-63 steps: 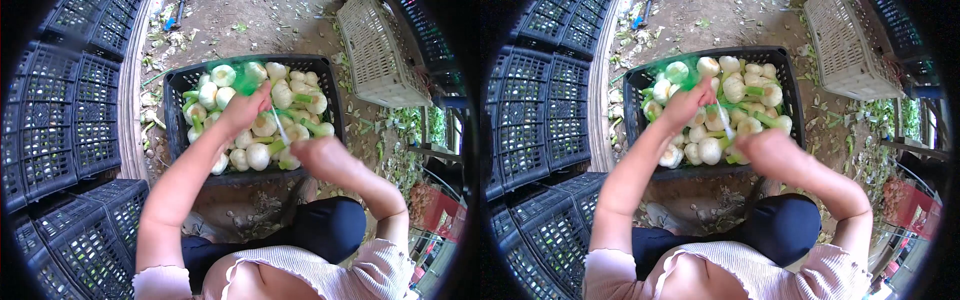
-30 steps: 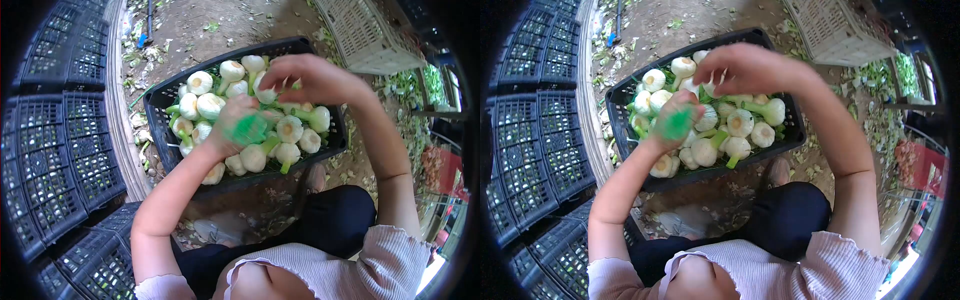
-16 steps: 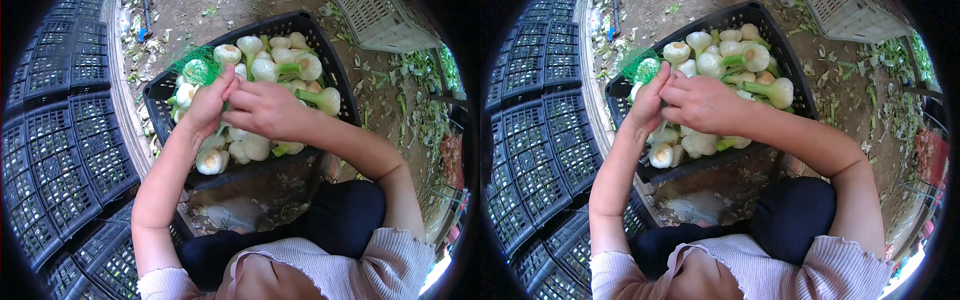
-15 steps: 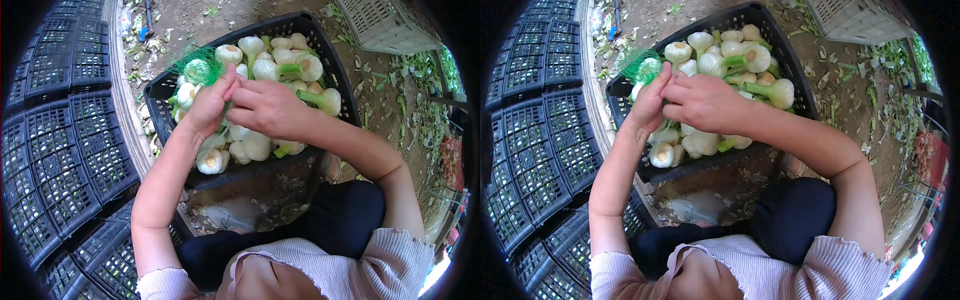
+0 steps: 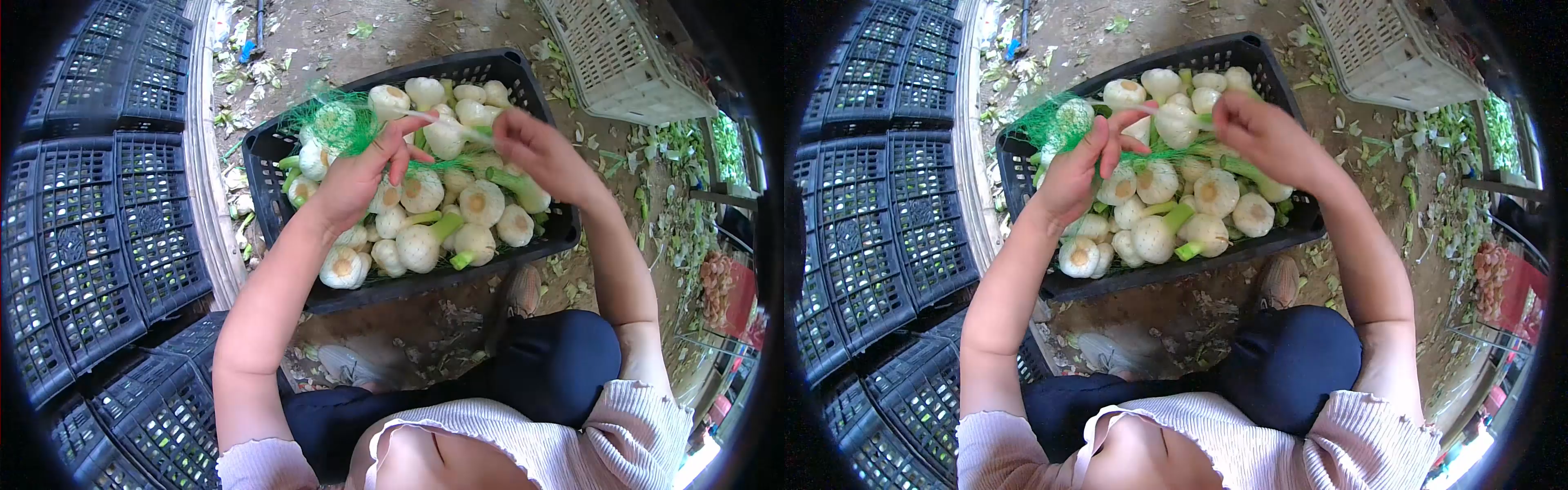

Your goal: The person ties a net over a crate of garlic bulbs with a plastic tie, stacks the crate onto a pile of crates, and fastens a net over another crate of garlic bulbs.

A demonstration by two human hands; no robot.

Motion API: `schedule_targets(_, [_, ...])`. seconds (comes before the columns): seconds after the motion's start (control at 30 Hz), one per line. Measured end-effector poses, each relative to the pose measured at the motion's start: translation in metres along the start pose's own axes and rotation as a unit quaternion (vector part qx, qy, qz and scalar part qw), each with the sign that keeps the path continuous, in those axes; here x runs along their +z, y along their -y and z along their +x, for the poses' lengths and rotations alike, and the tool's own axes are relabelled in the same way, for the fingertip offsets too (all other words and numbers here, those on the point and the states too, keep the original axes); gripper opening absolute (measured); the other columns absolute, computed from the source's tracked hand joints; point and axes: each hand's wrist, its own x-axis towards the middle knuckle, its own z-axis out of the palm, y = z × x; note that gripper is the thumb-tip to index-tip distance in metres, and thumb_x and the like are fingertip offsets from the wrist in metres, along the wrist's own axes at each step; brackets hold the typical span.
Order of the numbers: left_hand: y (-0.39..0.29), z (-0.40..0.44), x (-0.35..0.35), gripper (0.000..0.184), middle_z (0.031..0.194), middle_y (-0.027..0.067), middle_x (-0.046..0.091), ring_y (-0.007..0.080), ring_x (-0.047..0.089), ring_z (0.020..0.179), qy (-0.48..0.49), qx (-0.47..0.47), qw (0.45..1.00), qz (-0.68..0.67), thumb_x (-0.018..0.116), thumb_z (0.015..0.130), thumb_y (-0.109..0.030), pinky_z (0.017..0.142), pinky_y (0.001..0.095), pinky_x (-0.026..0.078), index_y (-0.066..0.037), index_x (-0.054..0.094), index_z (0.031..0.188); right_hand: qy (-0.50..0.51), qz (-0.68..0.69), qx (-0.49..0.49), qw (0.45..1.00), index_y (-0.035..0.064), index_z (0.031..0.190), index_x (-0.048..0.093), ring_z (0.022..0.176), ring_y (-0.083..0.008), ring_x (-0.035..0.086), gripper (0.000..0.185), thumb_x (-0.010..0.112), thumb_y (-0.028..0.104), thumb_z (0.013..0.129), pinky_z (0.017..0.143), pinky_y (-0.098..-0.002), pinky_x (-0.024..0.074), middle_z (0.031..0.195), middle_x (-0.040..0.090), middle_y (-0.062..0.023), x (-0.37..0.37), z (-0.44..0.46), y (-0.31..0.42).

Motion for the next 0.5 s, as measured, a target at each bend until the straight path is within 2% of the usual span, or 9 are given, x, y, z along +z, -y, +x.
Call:
schedule_targets(0.07, [0.002,-0.002,-0.001,0.051,0.119,0.0124,0.044,0.0166,0.045,0.091,-0.007,0.021,1.000,-0.018,0.026,0.089,-0.045,0.094,0.0342,0.024,-0.011,0.033,0.051,0.073,-0.047,0.031,0.996,0.0024,0.080,0.044,0.059,-0.0123,0.039,0.011,0.048,0.012,0.079,0.055,-0.0265,0.0369,0.062,0.043,-0.0056,0.002,-0.009,0.007])
schedule_targets(0.13, [0.004,-0.001,0.000,0.051,0.112,0.0119,0.048,0.0166,0.044,0.089,-0.016,0.057,0.998,-0.032,0.026,0.088,-0.045,0.092,0.0335,0.025,-0.011,0.033,0.051,0.111,-0.069,0.055,0.990,0.0026,0.079,0.044,0.058,-0.0129,0.039,0.009,0.048,0.011,0.078,0.055,-0.0276,0.0373,0.061,0.043,-0.0058,-0.005,-0.018,0.014])
schedule_targets(0.27, [0.010,0.000,-0.005,0.050,0.088,0.0065,0.049,0.0159,0.042,0.083,-0.016,0.052,0.998,-0.030,0.027,0.089,-0.044,0.087,0.0297,0.027,-0.012,0.033,0.051,0.134,-0.085,0.073,0.985,0.0029,0.075,0.043,0.056,-0.0122,0.038,0.005,0.047,0.006,0.077,0.052,-0.0267,0.0345,0.060,0.039,-0.0022,-0.016,-0.039,0.027])
schedule_targets(0.33, [0.010,0.002,-0.004,0.049,0.078,0.0036,0.045,0.0153,0.041,0.082,-0.025,0.042,0.998,-0.037,0.026,0.090,-0.042,0.084,0.0280,0.027,-0.012,0.032,0.051,0.151,-0.143,0.059,0.976,0.0031,0.077,0.048,0.056,-0.0173,0.046,0.004,0.049,0.006,0.076,0.053,-0.0289,0.0379,0.062,0.046,-0.0052,-0.017,-0.046,0.039])
schedule_targets(0.37, [0.010,0.004,-0.004,0.049,0.075,0.0035,0.046,0.0148,0.041,0.080,-0.037,0.016,0.999,-0.022,0.028,0.089,-0.042,0.082,0.0280,0.028,-0.011,0.033,0.052,0.158,-0.173,0.050,0.971,0.0032,0.079,0.050,0.057,-0.0198,0.050,0.005,0.050,0.006,0.075,0.054,-0.0300,0.0396,0.062,0.050,-0.0067,-0.017,-0.049,0.045])
schedule_targets(0.43, [0.010,0.007,-0.003,0.049,0.069,0.0032,0.047,0.0137,0.042,0.076,-0.062,-0.036,0.997,0.005,0.031,0.088,-0.044,0.079,0.0281,0.030,-0.010,0.036,0.053,0.250,-0.168,-0.010,0.954,0.0044,0.081,0.054,0.062,-0.0229,0.054,0.007,0.051,0.006,0.075,0.057,-0.0313,0.0426,0.068,0.055,-0.0084,-0.006,-0.050,0.058])
schedule_targets(0.47, [0.001,0.007,0.001,0.049,0.066,0.0032,0.047,0.0135,0.042,0.071,-0.075,-0.088,0.991,0.074,0.033,0.087,-0.045,0.076,0.0283,0.031,-0.010,0.037,0.053,0.295,-0.166,-0.039,0.940,0.0050,0.083,0.055,0.065,-0.0244,0.057,0.009,0.051,0.007,0.075,0.058,-0.0320,0.0441,0.070,0.057,-0.0093,0.003,-0.048,0.067])
schedule_targets(0.5, [-0.015,0.008,0.009,0.050,0.062,0.0032,0.046,0.0134,0.043,0.067,-0.086,-0.139,0.976,0.142,0.035,0.086,-0.047,0.074,0.0285,0.033,-0.009,0.039,0.054,0.304,-0.103,-0.124,0.939,0.0066,0.082,0.053,0.063,-0.0313,0.055,0.012,0.050,0.017,0.077,0.057,-0.0398,0.0435,0.066,0.054,-0.0145,0.022,-0.045,0.074])
